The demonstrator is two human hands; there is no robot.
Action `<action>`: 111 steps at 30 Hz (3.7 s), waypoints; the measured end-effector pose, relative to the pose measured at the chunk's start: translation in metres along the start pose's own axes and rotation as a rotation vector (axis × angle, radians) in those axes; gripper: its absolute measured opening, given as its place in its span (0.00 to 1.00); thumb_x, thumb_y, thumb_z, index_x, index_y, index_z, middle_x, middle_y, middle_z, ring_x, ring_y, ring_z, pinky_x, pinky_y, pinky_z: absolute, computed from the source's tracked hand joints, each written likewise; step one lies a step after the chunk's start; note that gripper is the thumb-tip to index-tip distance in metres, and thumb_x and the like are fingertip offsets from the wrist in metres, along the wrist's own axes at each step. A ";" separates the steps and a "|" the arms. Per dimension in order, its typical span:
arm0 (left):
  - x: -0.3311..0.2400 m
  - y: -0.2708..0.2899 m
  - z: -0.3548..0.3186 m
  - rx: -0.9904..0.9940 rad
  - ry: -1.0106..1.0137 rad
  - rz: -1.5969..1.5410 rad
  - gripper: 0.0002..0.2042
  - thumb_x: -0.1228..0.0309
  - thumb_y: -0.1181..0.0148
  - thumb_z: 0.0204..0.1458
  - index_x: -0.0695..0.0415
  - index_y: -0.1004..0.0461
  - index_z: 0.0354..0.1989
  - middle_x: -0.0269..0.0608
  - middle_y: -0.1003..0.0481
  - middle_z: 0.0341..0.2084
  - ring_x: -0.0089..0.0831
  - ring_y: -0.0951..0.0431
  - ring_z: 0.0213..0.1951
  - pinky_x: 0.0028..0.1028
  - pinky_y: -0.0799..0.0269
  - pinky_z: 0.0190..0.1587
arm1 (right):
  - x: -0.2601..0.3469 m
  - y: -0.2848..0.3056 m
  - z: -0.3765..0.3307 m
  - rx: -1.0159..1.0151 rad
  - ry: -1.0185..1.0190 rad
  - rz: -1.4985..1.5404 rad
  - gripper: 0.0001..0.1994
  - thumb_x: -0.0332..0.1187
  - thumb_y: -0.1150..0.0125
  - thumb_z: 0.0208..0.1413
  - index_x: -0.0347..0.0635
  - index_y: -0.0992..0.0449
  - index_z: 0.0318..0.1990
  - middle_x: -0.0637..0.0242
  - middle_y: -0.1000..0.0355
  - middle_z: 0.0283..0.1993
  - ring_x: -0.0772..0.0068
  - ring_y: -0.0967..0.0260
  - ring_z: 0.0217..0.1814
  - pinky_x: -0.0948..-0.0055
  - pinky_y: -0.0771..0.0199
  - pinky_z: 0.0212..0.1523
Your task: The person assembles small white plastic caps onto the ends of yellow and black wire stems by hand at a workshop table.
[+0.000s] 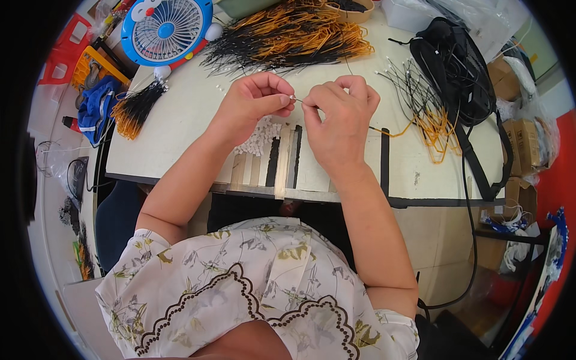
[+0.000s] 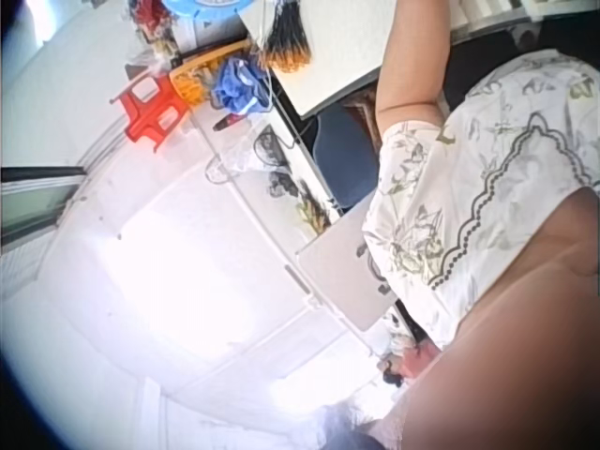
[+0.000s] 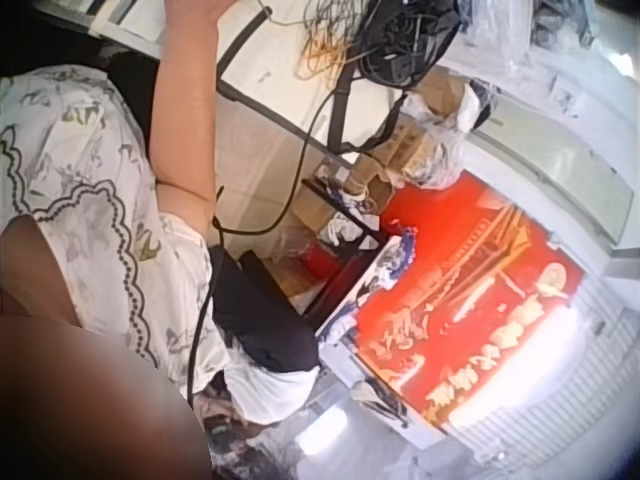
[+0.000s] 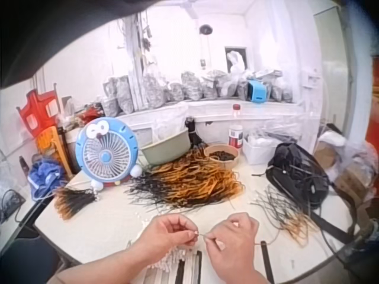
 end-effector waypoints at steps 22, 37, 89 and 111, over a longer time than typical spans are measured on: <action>0.002 -0.001 0.000 -0.070 -0.033 0.091 0.05 0.81 0.37 0.49 0.63 0.23 0.35 0.38 0.22 0.29 0.23 0.22 0.31 0.23 0.24 0.36 | 0.034 0.020 -0.002 0.026 0.037 -0.048 0.08 0.24 0.32 0.42 0.44 0.22 0.31 0.70 0.24 0.32 0.61 0.31 0.46 0.62 0.40 0.54; 0.000 -0.003 -0.001 -0.050 -0.023 0.168 0.04 0.79 0.40 0.52 0.63 0.25 0.35 0.36 0.23 0.30 0.21 0.23 0.32 0.22 0.25 0.39 | -0.137 0.107 0.057 0.140 -0.839 -0.256 0.13 0.39 0.37 0.53 0.36 0.19 0.30 0.66 0.23 0.24 0.76 0.27 0.30 0.75 0.29 0.36; -0.004 0.004 -0.005 -0.107 0.050 -0.254 0.04 0.79 0.39 0.54 0.63 0.25 0.37 0.40 0.22 0.31 0.28 0.20 0.34 0.25 0.22 0.39 | -0.001 0.005 0.017 0.200 -0.206 0.382 0.03 0.22 0.37 0.48 0.35 0.26 0.28 0.70 0.30 0.27 0.78 0.37 0.31 0.77 0.35 0.36; 0.003 -0.002 -0.006 -0.065 0.054 -0.308 0.04 0.78 0.38 0.55 0.62 0.26 0.37 0.39 0.22 0.33 0.26 0.21 0.35 0.23 0.22 0.40 | 0.004 -0.006 0.015 0.023 0.047 0.214 0.07 0.18 0.36 0.43 0.38 0.30 0.24 0.67 0.33 0.24 0.67 0.38 0.29 0.71 0.36 0.31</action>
Point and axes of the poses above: each hand's wrist, its own z-axis towards the middle knuckle, its own y-axis out of the back of the hand, x = y × z, the point moved 1 cm from there along z, towards the middle knuckle
